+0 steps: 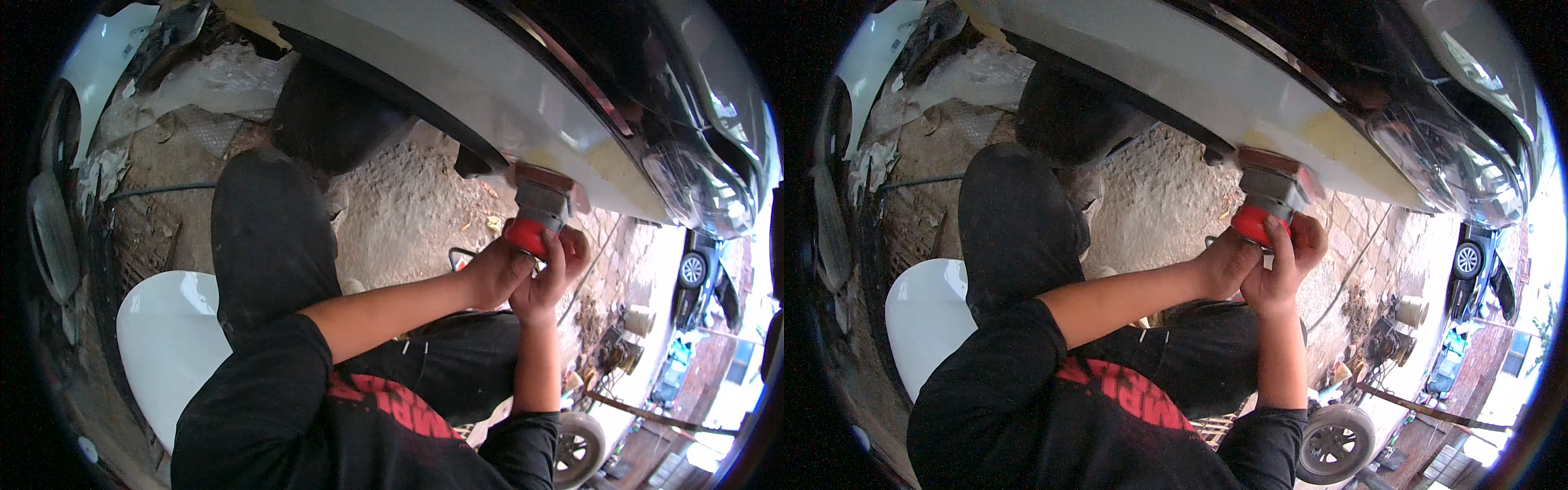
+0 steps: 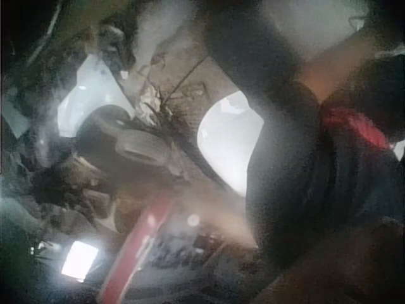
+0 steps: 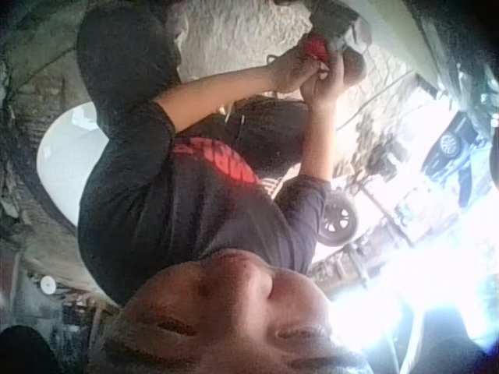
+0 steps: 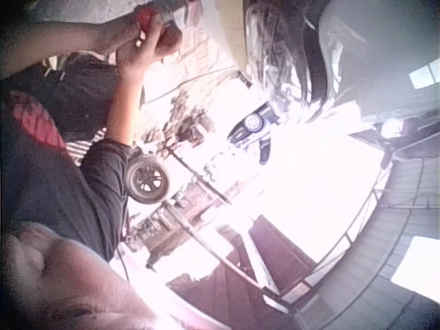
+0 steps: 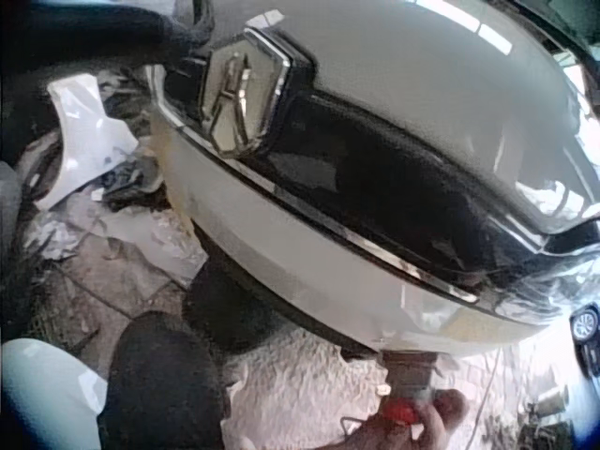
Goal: The person sands a section of a car bumper using a power sander, occasionally touching the surface by hand.
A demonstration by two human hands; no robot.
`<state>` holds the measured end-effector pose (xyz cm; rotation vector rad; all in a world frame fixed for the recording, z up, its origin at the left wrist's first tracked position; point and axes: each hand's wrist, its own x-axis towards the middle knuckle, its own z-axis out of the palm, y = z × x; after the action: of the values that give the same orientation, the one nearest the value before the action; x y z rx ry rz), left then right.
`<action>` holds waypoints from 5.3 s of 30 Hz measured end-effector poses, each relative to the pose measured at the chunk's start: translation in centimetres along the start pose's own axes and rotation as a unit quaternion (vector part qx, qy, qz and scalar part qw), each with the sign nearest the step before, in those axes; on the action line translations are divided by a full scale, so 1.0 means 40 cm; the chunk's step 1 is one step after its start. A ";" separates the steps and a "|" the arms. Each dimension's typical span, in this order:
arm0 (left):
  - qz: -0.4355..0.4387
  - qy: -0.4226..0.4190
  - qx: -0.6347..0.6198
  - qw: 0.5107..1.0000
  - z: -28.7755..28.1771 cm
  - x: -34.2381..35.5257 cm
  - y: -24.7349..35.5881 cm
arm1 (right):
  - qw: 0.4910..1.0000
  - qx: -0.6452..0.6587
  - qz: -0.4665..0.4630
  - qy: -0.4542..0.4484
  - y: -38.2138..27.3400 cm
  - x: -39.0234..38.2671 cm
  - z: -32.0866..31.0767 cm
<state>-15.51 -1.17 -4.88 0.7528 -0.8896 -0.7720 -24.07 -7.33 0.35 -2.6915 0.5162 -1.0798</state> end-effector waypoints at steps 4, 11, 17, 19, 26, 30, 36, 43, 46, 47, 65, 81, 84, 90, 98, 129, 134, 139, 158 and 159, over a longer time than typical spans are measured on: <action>0.060 0.003 0.054 0.997 -0.020 0.019 -0.002 | 0.999 -0.002 -0.017 0.039 -0.021 0.017 0.007; 0.032 0.024 0.034 0.999 -0.003 0.010 0.023 | 0.999 -0.003 -0.026 0.030 -0.016 0.017 0.002; 0.068 0.001 0.063 0.996 -0.029 0.024 0.045 | 0.999 -0.003 -0.029 0.042 -0.045 0.037 0.002; 0.056 -0.001 0.045 0.997 -0.021 0.021 0.044 | 0.999 -0.006 -0.022 0.041 -0.030 0.018 -0.003; 0.067 -0.010 0.052 0.996 -0.034 0.022 0.050 | 0.998 -0.024 -0.031 0.048 -0.062 0.042 -0.009; 0.038 0.012 0.009 0.999 -0.005 0.013 0.049 | 0.999 -0.012 -0.025 0.036 -0.047 0.024 -0.016; 0.074 -0.018 0.041 0.996 -0.033 0.028 0.063 | 0.998 -0.023 -0.021 0.051 -0.071 0.044 -0.014; 0.058 0.022 0.040 0.997 -0.011 0.021 0.046 | 0.998 -0.033 -0.031 0.039 -0.049 0.035 -0.013; 0.056 0.000 0.044 0.997 -0.043 0.020 0.070 | 0.997 -0.035 -0.046 0.048 -0.070 0.052 -0.001; 0.054 -0.008 0.032 0.998 -0.046 0.025 0.076 | 0.997 -0.042 -0.048 0.043 -0.065 0.052 0.000; 0.044 0.009 0.018 0.999 -0.013 0.010 0.045 | 0.999 -0.024 -0.021 0.042 -0.069 0.045 -0.021; 0.005 -0.002 0.003 1.000 -0.024 0.006 0.084 | 0.999 0.008 -0.010 0.049 -0.085 0.063 -0.017; 0.012 0.022 0.005 1.000 -0.007 0.000 0.062 | 0.999 -0.005 -0.006 0.041 -0.068 0.041 -0.020; 0.011 0.003 0.027 1.000 -0.031 0.016 0.104 | 0.997 0.020 -0.029 0.065 -0.091 0.076 -0.018; 0.051 -0.001 0.071 0.996 -0.032 0.022 0.073 | 0.998 -0.014 -0.036 0.057 -0.072 0.056 -0.020; 0.005 0.016 0.053 0.998 0.002 -0.005 0.060 | 0.999 -0.008 0.009 0.040 -0.058 0.029 -0.029; 0.005 -0.022 0.091 0.996 -0.008 0.009 0.091 | 0.999 -0.015 0.018 0.040 -0.065 0.034 -0.045; -0.007 -0.011 0.053 0.999 -0.007 -0.007 0.070 | 1.000 -0.020 0.010 0.021 -0.061 0.030 -0.038; -0.026 -0.042 0.037 0.998 0.006 -0.027 -0.005 | 0.999 -0.037 0.034 0.009 -0.036 -0.007 -0.032; -0.012 -0.044 0.028 0.999 0.004 -0.019 0.004 | 0.999 -0.032 0.027 0.032 -0.038 -0.002 -0.030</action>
<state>-15.91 -0.50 -4.96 0.7859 -0.9865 -0.8093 -24.59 -5.97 1.64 -2.6879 0.6399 -1.1566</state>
